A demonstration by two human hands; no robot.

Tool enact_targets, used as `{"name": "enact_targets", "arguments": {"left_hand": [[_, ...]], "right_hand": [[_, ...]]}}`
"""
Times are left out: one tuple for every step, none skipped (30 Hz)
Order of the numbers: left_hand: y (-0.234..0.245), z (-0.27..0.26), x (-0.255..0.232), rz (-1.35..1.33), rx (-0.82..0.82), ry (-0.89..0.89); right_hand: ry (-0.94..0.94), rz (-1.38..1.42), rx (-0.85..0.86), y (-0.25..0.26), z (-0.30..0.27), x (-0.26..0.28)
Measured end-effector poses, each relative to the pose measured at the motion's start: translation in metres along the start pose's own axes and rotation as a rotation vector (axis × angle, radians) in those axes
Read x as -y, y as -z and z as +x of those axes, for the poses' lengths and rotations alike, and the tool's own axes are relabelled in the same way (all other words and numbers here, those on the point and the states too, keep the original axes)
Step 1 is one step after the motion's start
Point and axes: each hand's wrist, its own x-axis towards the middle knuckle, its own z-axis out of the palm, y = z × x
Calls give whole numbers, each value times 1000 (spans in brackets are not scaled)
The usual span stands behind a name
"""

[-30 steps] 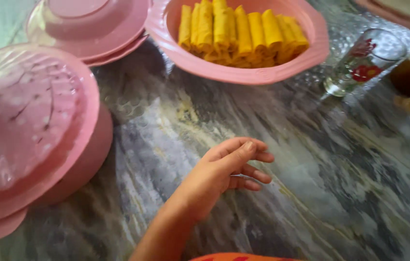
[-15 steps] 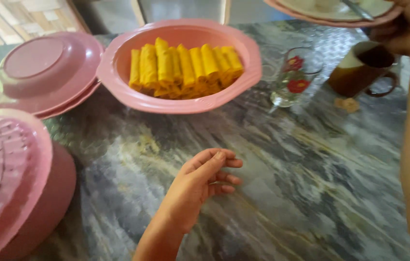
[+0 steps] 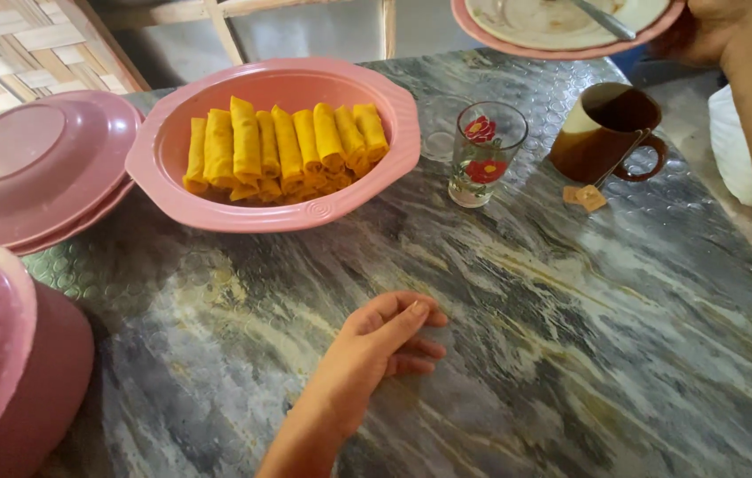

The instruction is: Arranging yellow-wrapped spring rolls into a pink serving bowl on a dining table.

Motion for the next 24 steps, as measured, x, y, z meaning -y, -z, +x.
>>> {"name": "enact_targets", "arguments": {"left_hand": [[0, 3, 0, 11, -22, 25], [1, 5, -1, 21, -44, 50], [2, 5, 0, 17, -51, 51], [4, 6, 1, -10, -40, 32], [6, 5, 1, -37, -31, 12], [6, 5, 0, -40, -39, 13], [7, 5, -1, -50, -29, 24], [7, 5, -2, -61, -19, 35], [8, 6, -2, -62, -22, 37], [8, 7, -3, -65, -18, 43], [9, 7, -2, -67, -13, 52], [8, 7, -4, -68, -15, 55], [8, 7, -4, -65, -15, 55], [8, 6, -5, -63, -15, 56], [8, 7, -5, -63, -16, 58], [8, 7, -5, -60, -13, 56], [8, 7, -5, -57, -9, 51], [9, 7, -5, -58, -11, 51], [8, 7, -5, -52, -9, 50], [8, 7, -4, -46, -8, 49], [9, 8, -3, -47, -8, 48], [9, 8, -2, -34, -12, 40], [9, 9, -1, -20, -16, 31], [9, 10, 0, -22, -15, 30]], "right_hand": [[3, -5, 1, -3, 18, -13], [6, -10, 2, -9, 36, -25], [2, -9, 9, 6, 49, -39], [-65, -45, -7, 20, 62, -52], [-131, -78, -20, 33, 76, -66], [-134, -77, -12, 33, 81, -74], [-131, 1, 6, 34, 85, -82], [-129, 79, 24, 35, 88, -90], [-131, 80, 26, 26, 85, -90], [-247, -3, -67, 18, 82, -91], [-367, -86, -159, 11, 77, -92], [-370, -85, -158, 29, 95, -113], [-382, -79, -84, 48, 111, -134], [-394, -73, -10, 66, 127, -156], [-396, -72, -9, 61, 122, -157], [-391, -86, 32, 55, 116, -157], [-384, -102, 74, 50, 111, -157], [-384, -102, 76, 38, 100, -148], [-407, -196, -5, 26, 88, -140], [-428, -289, -86, 14, 77, -131], [-428, -291, -85, 15, 83, -132], [-468, -341, -47, 16, 89, -132], [-507, -392, -9, 17, 94, -132], [-507, -394, -9, 17, 94, -131]]}}
